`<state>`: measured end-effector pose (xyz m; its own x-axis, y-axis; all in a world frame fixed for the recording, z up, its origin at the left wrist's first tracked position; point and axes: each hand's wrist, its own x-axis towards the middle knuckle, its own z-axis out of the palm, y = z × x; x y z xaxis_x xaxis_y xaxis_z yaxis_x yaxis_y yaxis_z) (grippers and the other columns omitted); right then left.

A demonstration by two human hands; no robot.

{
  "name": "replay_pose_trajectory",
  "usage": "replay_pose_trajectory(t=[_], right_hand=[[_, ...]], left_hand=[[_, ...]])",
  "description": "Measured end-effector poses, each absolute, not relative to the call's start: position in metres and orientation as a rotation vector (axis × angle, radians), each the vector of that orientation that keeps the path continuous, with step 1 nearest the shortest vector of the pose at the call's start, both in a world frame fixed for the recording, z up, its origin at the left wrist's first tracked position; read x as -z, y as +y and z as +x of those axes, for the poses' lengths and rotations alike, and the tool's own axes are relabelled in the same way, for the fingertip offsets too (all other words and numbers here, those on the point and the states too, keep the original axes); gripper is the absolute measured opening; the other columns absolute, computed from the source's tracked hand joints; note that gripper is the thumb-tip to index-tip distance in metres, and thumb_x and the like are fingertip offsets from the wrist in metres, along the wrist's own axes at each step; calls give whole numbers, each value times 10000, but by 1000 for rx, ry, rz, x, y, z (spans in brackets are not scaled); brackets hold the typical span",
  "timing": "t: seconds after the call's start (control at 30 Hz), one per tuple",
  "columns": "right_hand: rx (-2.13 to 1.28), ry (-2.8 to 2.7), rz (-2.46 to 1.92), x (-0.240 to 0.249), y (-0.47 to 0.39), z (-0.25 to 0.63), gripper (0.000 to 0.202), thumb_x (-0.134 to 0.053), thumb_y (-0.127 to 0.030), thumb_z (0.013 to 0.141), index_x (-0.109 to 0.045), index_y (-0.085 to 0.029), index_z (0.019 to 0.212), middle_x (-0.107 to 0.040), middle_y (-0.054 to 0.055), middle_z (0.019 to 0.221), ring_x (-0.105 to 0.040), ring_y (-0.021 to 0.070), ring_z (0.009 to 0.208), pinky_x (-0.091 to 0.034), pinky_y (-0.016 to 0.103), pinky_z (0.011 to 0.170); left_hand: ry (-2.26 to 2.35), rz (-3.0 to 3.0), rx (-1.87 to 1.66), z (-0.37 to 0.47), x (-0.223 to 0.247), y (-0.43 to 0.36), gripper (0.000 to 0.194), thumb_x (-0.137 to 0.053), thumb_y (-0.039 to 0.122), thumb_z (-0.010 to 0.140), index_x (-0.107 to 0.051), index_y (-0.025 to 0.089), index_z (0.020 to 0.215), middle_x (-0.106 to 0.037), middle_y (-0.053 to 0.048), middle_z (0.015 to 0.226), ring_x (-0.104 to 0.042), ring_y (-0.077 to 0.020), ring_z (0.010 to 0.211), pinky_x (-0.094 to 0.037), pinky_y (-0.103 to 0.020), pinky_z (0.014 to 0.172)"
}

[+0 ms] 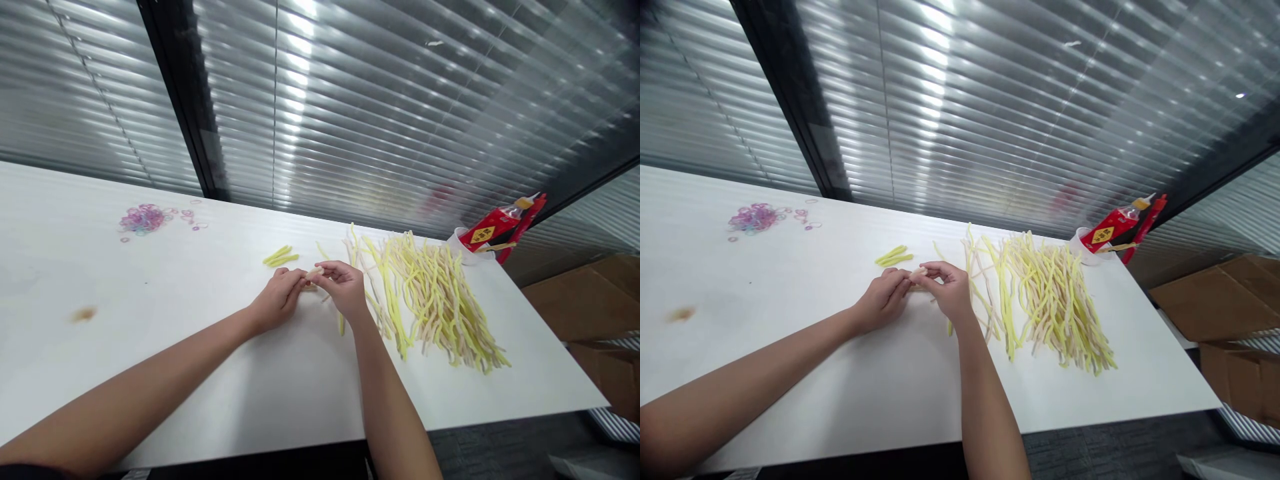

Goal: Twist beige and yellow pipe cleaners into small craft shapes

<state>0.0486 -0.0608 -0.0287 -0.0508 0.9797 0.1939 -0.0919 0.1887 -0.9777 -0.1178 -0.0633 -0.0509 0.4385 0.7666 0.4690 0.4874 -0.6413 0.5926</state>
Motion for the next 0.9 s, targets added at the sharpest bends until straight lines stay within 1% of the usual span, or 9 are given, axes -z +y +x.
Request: replay_pose_trajectory(t=[0.07,0.17,0.27,0.33,0.43,0.5,0.67,0.8,0.9], right_hand=[[-1249,-1265,-950,28,-61,50,268,-818,-290,618,-737,-197,856,-713,19,740,-658,170,689,-546,315,690],[-1339,-1293,-926,24,-62,53,269,-822,-315,603,-756,-206,839,-703,21,742,-653,181,694,-554,334,682],[-1350,-1393,-913,19,-63,59,210,-819,-321,608,-772,-237,796,-679,19,735,-628,172,707,-534,302,636],[-1338,-1469,-908,18,-63,62,185,-814,-324,618,-777,-260,787,-644,12,706,-593,153,680,-508,279,597],[-1299,-1525,-916,19,-62,66,203,-824,-351,598,-779,-280,782,-559,-5,687,-529,124,629,-477,264,556],[-1251,-1547,-928,21,-61,66,185,-824,-361,597,-777,-282,757,-527,-11,681,-505,117,618,-460,259,545],[-988,-1582,-937,24,-63,58,89,-793,-320,661,-744,-246,660,-556,-8,643,-504,120,586,-433,271,557],[-693,-1550,-1028,25,-67,44,134,-715,-312,744,-704,-222,646,-546,0,654,-499,125,589,-444,287,601],[-669,-1447,-1075,24,-68,38,166,-690,-316,752,-667,-210,627,-546,0,658,-510,131,611,-452,285,622]], left_hand=[[1055,2271,-1061,-118,46,-65,281,-271,252,970,-522,201,855,-571,5,682,-489,-148,637,-396,-302,725],[997,2204,-1030,-118,39,-69,318,-275,299,969,-540,202,822,-564,5,661,-476,-143,628,-400,-286,697],[908,2184,-969,-118,34,-70,342,-286,335,968,-576,201,845,-553,6,644,-462,-141,623,-394,-280,691],[864,2204,-926,-119,34,-70,366,-284,356,970,-606,204,881,-551,5,640,-453,-142,623,-387,-283,698],[839,2251,-850,-121,37,-68,420,-257,382,976,-634,213,899,-535,7,629,-428,-138,607,-377,-291,717],[838,2274,-818,-122,39,-67,438,-242,378,980,-640,217,894,-513,16,607,-407,-132,585,-370,-296,733],[904,2301,-858,-120,45,-65,397,-257,338,986,-625,218,896,-541,22,616,-402,-125,565,-356,-302,732],[1023,2314,-953,-116,48,-66,399,-240,309,990,-610,205,883,-572,15,629,-422,-122,555,-338,-308,708],[1107,2307,-995,-115,47,-67,410,-230,310,990,-614,195,902,-604,9,653,-447,-119,562,-332,-310,708]])
